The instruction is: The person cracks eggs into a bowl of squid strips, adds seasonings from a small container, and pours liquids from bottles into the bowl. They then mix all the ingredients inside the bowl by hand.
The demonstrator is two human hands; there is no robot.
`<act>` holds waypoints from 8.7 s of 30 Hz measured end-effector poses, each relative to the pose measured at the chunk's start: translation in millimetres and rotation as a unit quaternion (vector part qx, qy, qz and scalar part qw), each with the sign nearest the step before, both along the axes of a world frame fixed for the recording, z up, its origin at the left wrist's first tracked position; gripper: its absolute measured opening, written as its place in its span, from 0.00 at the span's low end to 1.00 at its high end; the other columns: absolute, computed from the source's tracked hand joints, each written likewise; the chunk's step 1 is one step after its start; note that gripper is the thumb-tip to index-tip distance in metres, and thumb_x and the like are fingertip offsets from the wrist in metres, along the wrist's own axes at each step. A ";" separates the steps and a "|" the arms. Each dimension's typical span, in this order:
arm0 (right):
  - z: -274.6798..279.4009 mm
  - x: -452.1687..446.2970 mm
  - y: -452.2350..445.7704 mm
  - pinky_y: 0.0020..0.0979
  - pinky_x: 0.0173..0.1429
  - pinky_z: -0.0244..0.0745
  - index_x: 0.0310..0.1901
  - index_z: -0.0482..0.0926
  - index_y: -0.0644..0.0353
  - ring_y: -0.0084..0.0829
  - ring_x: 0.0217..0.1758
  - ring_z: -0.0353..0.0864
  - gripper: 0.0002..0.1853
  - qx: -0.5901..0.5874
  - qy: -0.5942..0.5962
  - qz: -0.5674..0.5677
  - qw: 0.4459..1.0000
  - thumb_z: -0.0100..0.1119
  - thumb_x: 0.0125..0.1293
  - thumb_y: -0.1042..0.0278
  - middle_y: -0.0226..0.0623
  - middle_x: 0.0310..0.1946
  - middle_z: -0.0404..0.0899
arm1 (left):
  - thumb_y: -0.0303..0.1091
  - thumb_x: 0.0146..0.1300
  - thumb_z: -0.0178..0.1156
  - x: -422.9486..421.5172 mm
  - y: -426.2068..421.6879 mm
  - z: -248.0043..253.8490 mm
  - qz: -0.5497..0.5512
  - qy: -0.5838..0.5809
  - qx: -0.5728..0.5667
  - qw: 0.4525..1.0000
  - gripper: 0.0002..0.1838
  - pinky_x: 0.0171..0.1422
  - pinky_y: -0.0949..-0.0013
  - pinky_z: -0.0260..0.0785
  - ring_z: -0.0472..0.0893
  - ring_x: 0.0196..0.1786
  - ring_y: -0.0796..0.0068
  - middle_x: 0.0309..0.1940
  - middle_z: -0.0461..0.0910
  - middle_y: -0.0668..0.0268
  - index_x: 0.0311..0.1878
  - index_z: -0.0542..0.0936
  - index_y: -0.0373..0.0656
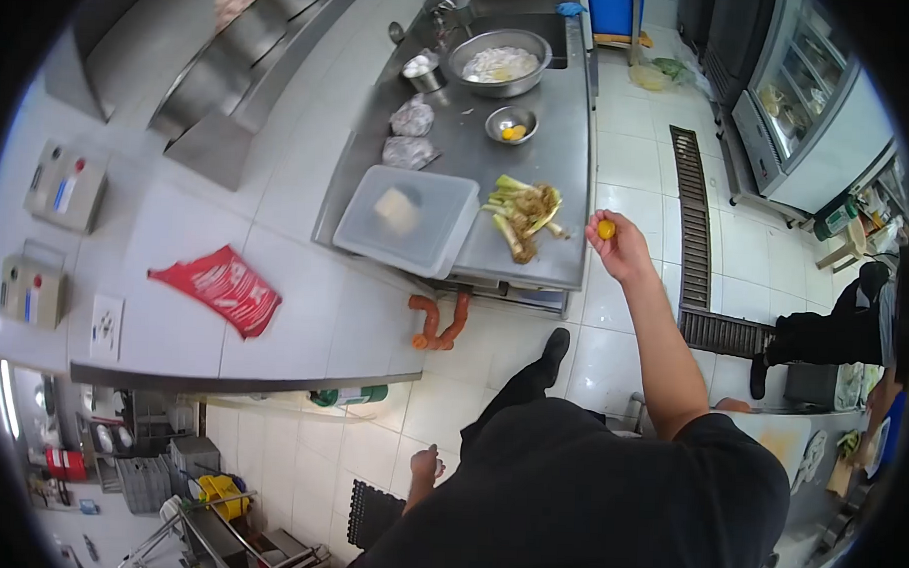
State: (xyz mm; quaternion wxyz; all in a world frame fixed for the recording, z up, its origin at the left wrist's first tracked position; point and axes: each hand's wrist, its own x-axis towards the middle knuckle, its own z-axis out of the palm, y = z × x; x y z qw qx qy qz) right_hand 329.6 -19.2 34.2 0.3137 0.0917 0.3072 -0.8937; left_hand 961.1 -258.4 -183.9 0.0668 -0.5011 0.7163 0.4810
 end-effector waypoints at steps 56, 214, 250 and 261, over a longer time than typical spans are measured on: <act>-60.3 -586.1 -486.5 0.44 0.62 0.77 0.55 0.82 0.54 0.48 0.58 0.82 0.20 0.339 0.811 0.387 0.279 0.60 0.66 0.55 0.49 0.53 0.82 | 0.36 0.73 0.54 -875.8 27.0 193.4 0.474 0.488 0.276 0.679 0.21 0.54 0.65 0.81 0.84 0.48 0.65 0.50 0.83 0.55 0.63 0.73 0.36; -50.3 -755.5 -431.1 0.39 0.59 0.85 0.64 0.71 0.68 0.38 0.60 0.77 0.20 0.034 0.154 0.733 0.662 0.42 0.76 0.70 0.49 0.60 0.71 | 0.35 0.59 0.68 -1217.5 -152.1 243.7 0.491 0.169 -0.027 0.854 0.23 0.27 0.75 0.72 0.79 0.26 0.81 0.31 0.82 0.66 0.57 0.82 0.38; -43.5 -776.2 -458.3 0.44 0.62 0.82 0.56 0.74 0.71 0.43 0.57 0.82 0.15 0.032 -0.009 0.731 0.682 0.44 0.77 0.69 0.50 0.54 0.78 | 0.41 0.59 0.68 -1206.8 -363.3 289.7 0.222 -0.147 -0.414 0.871 0.28 0.60 0.55 0.77 0.83 0.57 0.54 0.54 0.83 0.56 0.65 0.79 0.57; -45.0 -758.1 -489.6 0.39 0.61 0.84 0.58 0.74 0.72 0.41 0.56 0.83 0.20 0.045 0.013 0.725 0.687 0.44 0.80 0.62 0.49 0.56 0.79 | 0.60 0.53 0.72 -1209.6 -256.4 267.0 0.250 -0.069 -0.177 0.949 0.26 0.50 0.61 0.77 0.87 0.40 0.59 0.35 0.88 0.55 0.43 0.90 0.47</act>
